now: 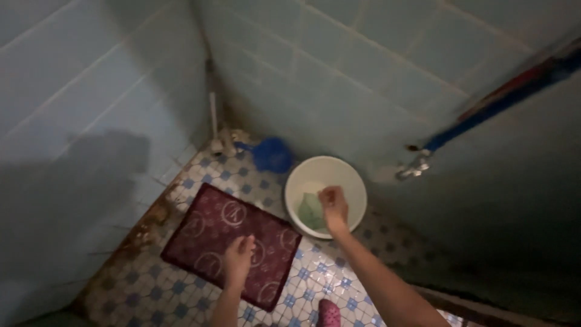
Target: The person places a maroon doormat on the tiled floor, wets it with water from a bucket, applies powdered detergent, and scrubs the surface with a sponge. The person repeatedly rinses the sponge and continues scrubbing the mat throughout the clip.
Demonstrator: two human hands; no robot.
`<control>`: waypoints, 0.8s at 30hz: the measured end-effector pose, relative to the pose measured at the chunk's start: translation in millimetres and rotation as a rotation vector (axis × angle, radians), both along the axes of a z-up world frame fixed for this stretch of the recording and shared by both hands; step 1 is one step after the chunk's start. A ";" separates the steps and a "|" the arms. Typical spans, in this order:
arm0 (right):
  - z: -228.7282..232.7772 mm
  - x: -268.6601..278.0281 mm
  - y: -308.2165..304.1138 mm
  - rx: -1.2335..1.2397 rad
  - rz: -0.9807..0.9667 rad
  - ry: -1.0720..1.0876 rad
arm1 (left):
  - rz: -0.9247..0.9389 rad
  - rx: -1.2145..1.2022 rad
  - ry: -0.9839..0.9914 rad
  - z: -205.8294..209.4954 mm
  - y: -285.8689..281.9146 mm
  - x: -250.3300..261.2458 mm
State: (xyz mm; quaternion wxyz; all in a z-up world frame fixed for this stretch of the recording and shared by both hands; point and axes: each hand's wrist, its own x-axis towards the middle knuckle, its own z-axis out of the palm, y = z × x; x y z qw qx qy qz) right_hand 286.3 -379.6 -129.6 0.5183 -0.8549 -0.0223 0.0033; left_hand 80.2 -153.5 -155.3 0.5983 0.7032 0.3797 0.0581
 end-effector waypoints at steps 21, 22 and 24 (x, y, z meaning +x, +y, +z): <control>136.6 74.2 -130.8 0.080 -0.299 -0.469 | -0.444 0.031 -0.508 38.0 -214.2 229.0; 135.8 72.5 -134.5 0.079 -0.312 -0.472 | -0.456 0.030 -0.511 46.1 -215.8 229.4; 135.2 71.1 -137.8 0.091 -0.286 -0.445 | -0.486 0.041 -0.515 63.7 -215.1 232.0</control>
